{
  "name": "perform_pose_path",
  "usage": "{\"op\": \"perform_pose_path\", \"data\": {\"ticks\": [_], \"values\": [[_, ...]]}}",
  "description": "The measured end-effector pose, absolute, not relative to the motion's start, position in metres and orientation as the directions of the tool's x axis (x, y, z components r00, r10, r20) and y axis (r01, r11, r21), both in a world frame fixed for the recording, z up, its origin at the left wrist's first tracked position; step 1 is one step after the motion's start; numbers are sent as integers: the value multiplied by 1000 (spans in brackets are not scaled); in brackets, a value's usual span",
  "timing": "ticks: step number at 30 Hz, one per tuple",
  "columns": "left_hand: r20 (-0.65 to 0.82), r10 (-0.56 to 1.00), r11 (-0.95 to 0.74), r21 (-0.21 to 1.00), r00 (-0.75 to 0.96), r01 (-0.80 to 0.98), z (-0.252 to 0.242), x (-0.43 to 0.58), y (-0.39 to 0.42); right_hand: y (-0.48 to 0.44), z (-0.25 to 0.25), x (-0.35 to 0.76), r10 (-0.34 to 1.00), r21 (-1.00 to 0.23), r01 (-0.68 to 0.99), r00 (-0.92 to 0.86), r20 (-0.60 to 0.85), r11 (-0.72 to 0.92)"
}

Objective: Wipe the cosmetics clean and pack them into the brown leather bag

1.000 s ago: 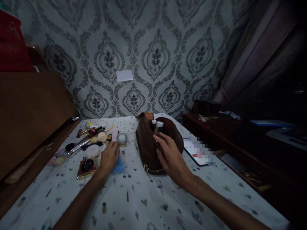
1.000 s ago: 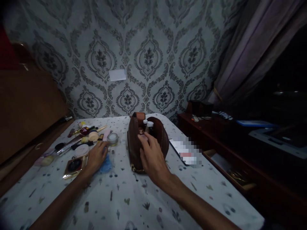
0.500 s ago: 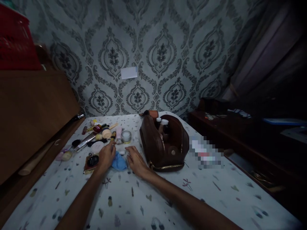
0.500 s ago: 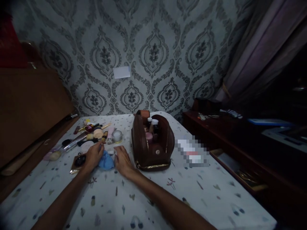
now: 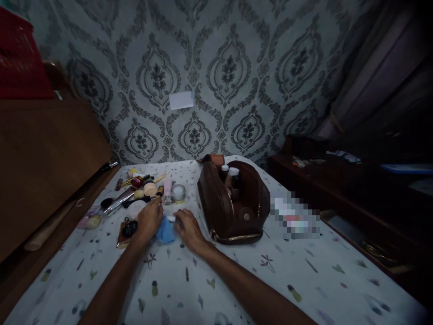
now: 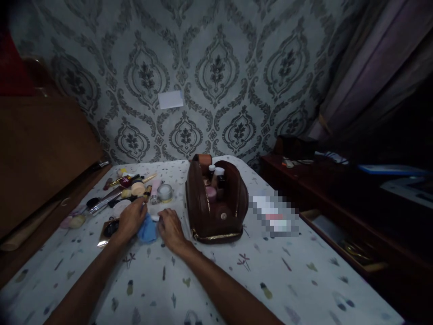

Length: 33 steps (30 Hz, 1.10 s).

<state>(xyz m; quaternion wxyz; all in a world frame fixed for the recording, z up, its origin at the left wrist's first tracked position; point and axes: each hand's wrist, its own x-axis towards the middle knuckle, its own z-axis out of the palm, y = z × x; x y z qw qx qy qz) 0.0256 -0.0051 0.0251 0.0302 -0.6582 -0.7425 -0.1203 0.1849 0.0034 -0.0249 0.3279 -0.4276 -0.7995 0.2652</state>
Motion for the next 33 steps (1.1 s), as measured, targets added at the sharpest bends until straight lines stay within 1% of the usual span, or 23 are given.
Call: {"op": "perform_pose_path", "data": {"ticks": [3,6,11,16,23,28,33], "values": [[187,964,179,68,-188,982,30,22,12,3,-25,185,856,-692,521,-420,302,500],[157,965,212,12,-211,977,32,22,31,2,-26,185,853,-684,524,-419,312,508],[131,963,240,-31,-235,970,31,27,45,2,-25,186,849,-682,520,-423,317,514],[119,964,242,-30,-237,970,33,26,38,2,-24,187,840,-680,510,-436,323,527],[87,985,152,7,-152,988,34,27,22,3,-27,185,841,-681,507,-425,335,528],[139,983,118,31,-121,993,38,39,19,3,-25,185,841,-680,514,-441,314,523],[130,986,105,24,-107,994,40,45,26,3,-26,185,834,-681,499,-437,336,536]]}}
